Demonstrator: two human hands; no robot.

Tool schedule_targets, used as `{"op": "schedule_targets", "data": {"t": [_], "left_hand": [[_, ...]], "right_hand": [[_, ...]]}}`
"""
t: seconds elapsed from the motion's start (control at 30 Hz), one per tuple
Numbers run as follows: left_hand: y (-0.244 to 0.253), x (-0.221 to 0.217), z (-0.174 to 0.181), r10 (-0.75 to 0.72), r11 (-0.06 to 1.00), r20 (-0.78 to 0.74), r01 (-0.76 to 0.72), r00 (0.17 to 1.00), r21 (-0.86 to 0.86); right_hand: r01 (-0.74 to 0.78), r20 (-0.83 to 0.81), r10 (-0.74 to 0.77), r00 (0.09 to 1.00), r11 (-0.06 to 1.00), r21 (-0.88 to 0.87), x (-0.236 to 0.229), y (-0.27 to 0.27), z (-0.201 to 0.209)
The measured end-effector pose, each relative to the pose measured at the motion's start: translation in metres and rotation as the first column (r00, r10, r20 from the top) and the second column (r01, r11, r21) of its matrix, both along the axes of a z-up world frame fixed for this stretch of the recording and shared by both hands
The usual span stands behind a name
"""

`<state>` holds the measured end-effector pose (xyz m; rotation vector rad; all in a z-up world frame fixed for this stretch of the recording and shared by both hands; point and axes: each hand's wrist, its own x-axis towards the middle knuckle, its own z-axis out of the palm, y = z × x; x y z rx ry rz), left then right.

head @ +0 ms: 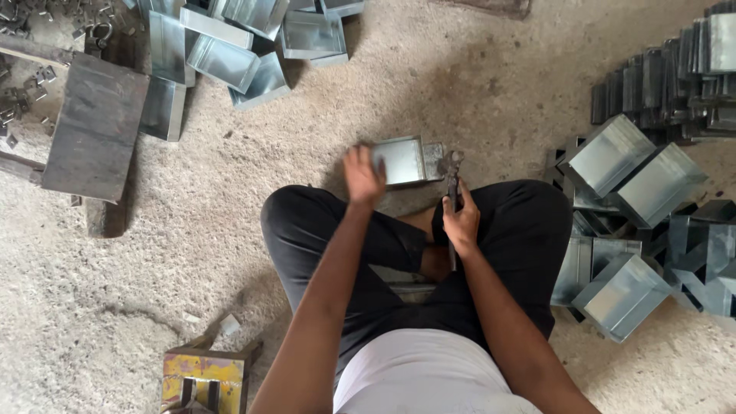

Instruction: The person sits on the floor and uses a hammer to strike small rectangular metal pieces placed on a metal block. They repeatedly pick up pieces, position them, and hammer them before moving them aside.

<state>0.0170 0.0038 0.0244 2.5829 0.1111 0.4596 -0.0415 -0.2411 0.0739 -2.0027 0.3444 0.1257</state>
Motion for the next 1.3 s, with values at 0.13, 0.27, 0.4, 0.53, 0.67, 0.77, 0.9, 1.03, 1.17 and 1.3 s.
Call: {"op": "schedule_targets", "data": {"t": [0.13, 0.27, 0.4, 0.53, 0.67, 0.77, 0.9, 1.03, 1.17, 1.3], "left_hand": [[-0.044, -0.034, 0.017, -0.3, 0.922, -0.132, 0.323, 0.945, 0.215], [-0.049, -0.03, 0.014, -0.214, 0.907, -0.141, 0.251, 0.966, 0.339], [-0.038, -0.004, 0.007, -0.258, 0.9, -0.027, 0.251, 0.966, 0.356], [-0.035, 0.005, -0.004, -0.302, 0.898, -0.058, 0.304, 0.952, 0.319], [-0.035, 0.009, -0.015, -0.288, 0.891, -0.054, 0.289, 0.956, 0.35], [-0.038, 0.013, -0.015, -0.287, 0.887, -0.034, 0.279, 0.957, 0.368], [-0.039, 0.005, 0.004, -0.312, 0.902, -0.012, 0.3, 0.95, 0.311], [-0.034, 0.056, 0.05, -0.218, 0.966, -0.229, 0.243, 0.949, 0.085], [-0.048, 0.052, 0.063, -0.093, 0.986, -0.37, 0.138, 0.924, 0.097], [-0.042, 0.075, 0.068, -0.074, 0.979, -0.298, 0.127, 0.952, 0.162]], "right_hand": [[0.012, 0.037, -0.012, 0.999, 1.0, 0.016, -0.001, 0.008, 0.024], [-0.028, 0.178, 0.022, 0.984, 0.999, 0.033, -0.01, 0.011, 0.065], [-0.165, 0.563, 0.149, 0.813, 0.986, -0.023, -0.013, 0.002, 0.102], [-0.217, 0.618, 0.262, 0.741, 0.965, -0.148, -0.006, -0.008, 0.106], [-0.325, 0.571, 0.452, 0.685, 0.891, -0.316, 0.01, 0.0, 0.088], [-0.327, 0.528, 0.479, 0.701, 0.874, -0.359, 0.016, 0.0, 0.089], [-0.227, 0.321, 0.319, 0.892, 0.929, -0.292, -0.01, -0.015, 0.124], [-0.203, 0.504, 0.191, 0.842, 0.979, -0.033, -0.006, -0.023, 0.176], [-0.302, 0.715, 0.061, 0.696, 0.929, 0.215, -0.029, -0.035, 0.2], [-0.26, 0.761, 0.075, 0.645, 0.957, 0.126, 0.0, -0.017, 0.177]]}}
